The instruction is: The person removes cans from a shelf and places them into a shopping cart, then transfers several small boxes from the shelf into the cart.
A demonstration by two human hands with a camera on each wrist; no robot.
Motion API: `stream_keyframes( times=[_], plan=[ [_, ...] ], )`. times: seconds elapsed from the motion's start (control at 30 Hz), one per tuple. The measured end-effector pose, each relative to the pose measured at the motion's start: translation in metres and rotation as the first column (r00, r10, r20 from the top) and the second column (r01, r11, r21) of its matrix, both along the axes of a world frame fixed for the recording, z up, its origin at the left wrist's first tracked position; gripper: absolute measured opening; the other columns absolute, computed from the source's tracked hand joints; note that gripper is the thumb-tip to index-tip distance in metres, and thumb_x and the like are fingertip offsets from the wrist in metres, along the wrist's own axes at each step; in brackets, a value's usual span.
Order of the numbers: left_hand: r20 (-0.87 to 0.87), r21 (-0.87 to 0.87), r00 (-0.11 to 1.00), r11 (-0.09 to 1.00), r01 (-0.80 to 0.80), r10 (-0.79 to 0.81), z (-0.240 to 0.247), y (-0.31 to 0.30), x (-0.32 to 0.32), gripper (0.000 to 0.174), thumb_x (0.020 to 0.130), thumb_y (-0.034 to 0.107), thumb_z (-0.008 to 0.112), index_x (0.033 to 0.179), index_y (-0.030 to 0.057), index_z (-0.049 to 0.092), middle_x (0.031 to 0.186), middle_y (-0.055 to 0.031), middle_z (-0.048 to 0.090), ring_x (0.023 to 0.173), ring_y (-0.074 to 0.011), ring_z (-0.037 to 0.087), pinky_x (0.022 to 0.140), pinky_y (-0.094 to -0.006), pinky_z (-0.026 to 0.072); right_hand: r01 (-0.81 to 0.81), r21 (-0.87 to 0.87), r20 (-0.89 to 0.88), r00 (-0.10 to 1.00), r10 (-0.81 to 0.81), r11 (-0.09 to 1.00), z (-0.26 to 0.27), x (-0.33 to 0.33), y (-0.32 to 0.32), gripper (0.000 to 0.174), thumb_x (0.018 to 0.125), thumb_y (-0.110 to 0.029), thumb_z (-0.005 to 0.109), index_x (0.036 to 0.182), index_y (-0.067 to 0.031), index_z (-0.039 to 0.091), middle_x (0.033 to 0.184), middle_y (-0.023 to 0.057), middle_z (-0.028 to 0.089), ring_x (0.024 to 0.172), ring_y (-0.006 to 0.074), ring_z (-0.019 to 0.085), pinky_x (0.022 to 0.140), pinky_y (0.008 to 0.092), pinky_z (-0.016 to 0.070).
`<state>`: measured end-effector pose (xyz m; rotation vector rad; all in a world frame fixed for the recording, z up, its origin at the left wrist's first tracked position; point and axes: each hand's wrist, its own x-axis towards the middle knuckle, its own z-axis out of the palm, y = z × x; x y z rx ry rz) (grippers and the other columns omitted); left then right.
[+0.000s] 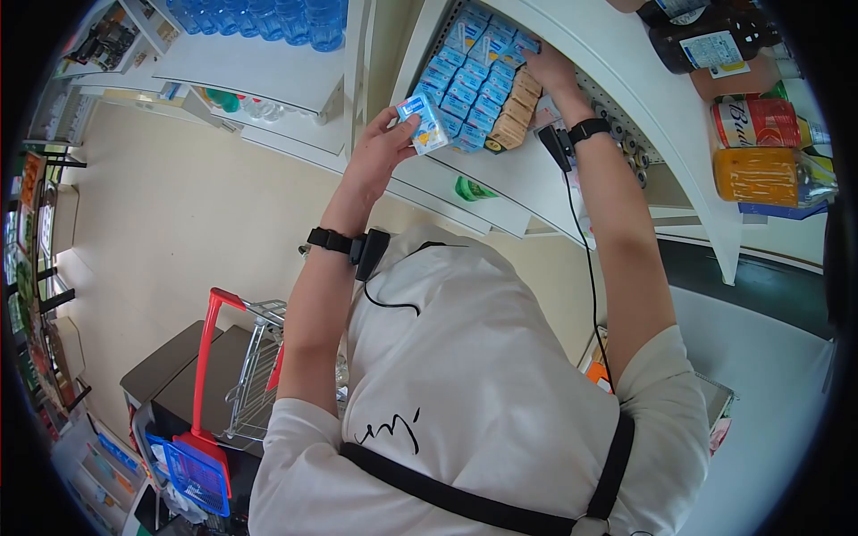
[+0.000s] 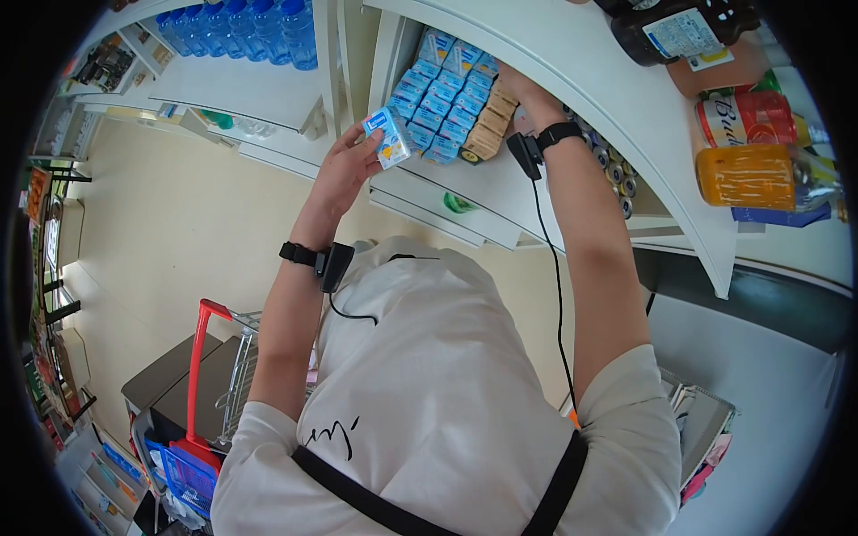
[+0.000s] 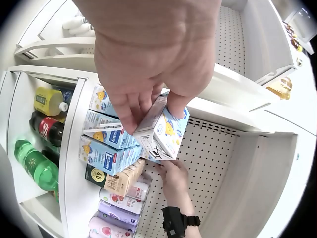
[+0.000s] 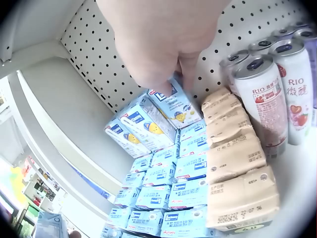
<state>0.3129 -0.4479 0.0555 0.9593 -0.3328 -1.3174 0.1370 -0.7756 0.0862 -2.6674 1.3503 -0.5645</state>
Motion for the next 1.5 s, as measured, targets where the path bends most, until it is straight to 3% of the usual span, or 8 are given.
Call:
stream_keyframes(
  times=[0.07,0.27,0.6,0.7,0.97,1.1,1.2,1.5],
  plan=[
    [0.002,-0.005,1.000,1.000,-0.004,0.004,0.001,-0.002,0.000,0.045,0.099,0.025,0.066,0.135,0.0016,0.052,0.117,-0.0084,0.066,0.108,-0.0182,0.067,0.096,-0.0335,0.0524,0.006,0.001,0.015,1.000,-0.006,1.000,0.004,0.000,0.006,0.052,0.090,-0.034,0.068,0.135,-0.0080,0.060,0.129,0.0191,0.066,0.120,0.0329,0.062,0.103,0.0385,0.0473],
    [-0.005,0.026,0.999,0.999,0.038,-0.038,0.003,-0.002,0.001,0.045,0.102,0.023,0.063,0.139,0.0022,0.048,0.125,-0.0095,0.064,0.117,-0.0201,0.063,0.104,-0.0382,0.0497,-0.029,0.007,0.008,1.000,0.029,1.000,0.018,0.005,0.022,0.060,0.087,-0.036,0.071,0.135,-0.0020,0.058,0.128,0.0204,0.066,0.121,0.0329,0.062,0.104,0.0378,0.0464],
    [-0.004,0.035,0.999,0.999,0.039,-0.039,0.001,-0.007,0.000,0.046,0.101,0.022,0.063,0.139,0.0019,0.048,0.125,-0.0099,0.064,0.117,-0.0202,0.064,0.102,-0.0367,0.0510,-0.136,-0.061,0.060,0.988,0.140,0.989,0.019,0.000,0.013,0.061,0.084,-0.039,0.076,0.132,-0.0029,0.061,0.124,0.0185,0.068,0.116,0.0295,0.064,0.100,0.0368,0.0479],
    [-0.006,0.017,1.000,1.000,0.020,-0.020,0.003,-0.006,-0.002,0.046,0.099,0.027,0.067,0.135,0.0025,0.052,0.116,-0.0074,0.066,0.109,-0.0176,0.066,0.095,-0.0328,0.0524,-0.175,-0.083,0.072,0.981,0.181,0.981,0.018,-0.002,0.008,0.062,0.083,-0.040,0.077,0.131,-0.0032,0.062,0.122,0.0179,0.068,0.114,0.0284,0.064,0.099,0.0365,0.0484],
    [0.000,0.025,1.000,1.000,0.014,-0.014,0.000,-0.008,-0.001,0.046,0.099,0.026,0.067,0.136,0.0029,0.052,0.116,-0.0072,0.066,0.109,-0.0173,0.066,0.096,-0.0325,0.0519,-0.265,-0.125,0.110,0.954,0.279,0.956,0.002,-0.005,-0.004,0.063,0.081,-0.042,0.081,0.128,-0.0039,0.064,0.119,0.0164,0.070,0.110,0.0258,0.066,0.097,0.0357,0.0496],
    [0.005,0.023,1.000,0.999,0.022,-0.022,-0.001,-0.009,0.000,0.047,0.099,0.026,0.067,0.136,0.0028,0.052,0.116,-0.0073,0.066,0.109,-0.0170,0.066,0.095,-0.0319,0.0519,-0.218,-0.063,0.034,0.975,0.220,0.974,-0.021,-0.010,-0.020,0.063,0.081,-0.042,0.080,0.130,-0.0053,0.063,0.127,0.0173,0.067,0.118,0.0301,0.063,0.102,0.0370,0.0477],
    [-0.002,0.024,1.000,0.999,0.024,-0.024,0.000,-0.010,-0.001,0.047,0.099,0.026,0.067,0.136,0.0028,0.052,0.116,-0.0072,0.066,0.109,-0.0168,0.066,0.094,-0.0314,0.0517,-0.091,-0.275,0.019,0.995,0.100,0.957,-0.033,-0.015,-0.025,0.059,0.085,-0.040,0.076,0.131,-0.0070,0.063,0.128,0.0182,0.067,0.119,0.0334,0.062,0.101,0.0388,0.0477],
    [-0.004,0.035,0.999,0.999,0.032,-0.032,-0.002,-0.015,-0.001,0.046,0.097,0.027,0.069,0.134,0.0038,0.053,0.116,-0.0066,0.067,0.107,-0.0157,0.066,0.092,-0.0297,0.0514,-0.028,-0.232,0.074,0.996,0.047,0.972,-0.051,-0.016,-0.030,0.048,0.092,-0.039,0.068,0.130,-0.0090,0.065,0.129,0.0180,0.066,0.120,0.0356,0.061,0.102,0.0417,0.0467]
  ],
)
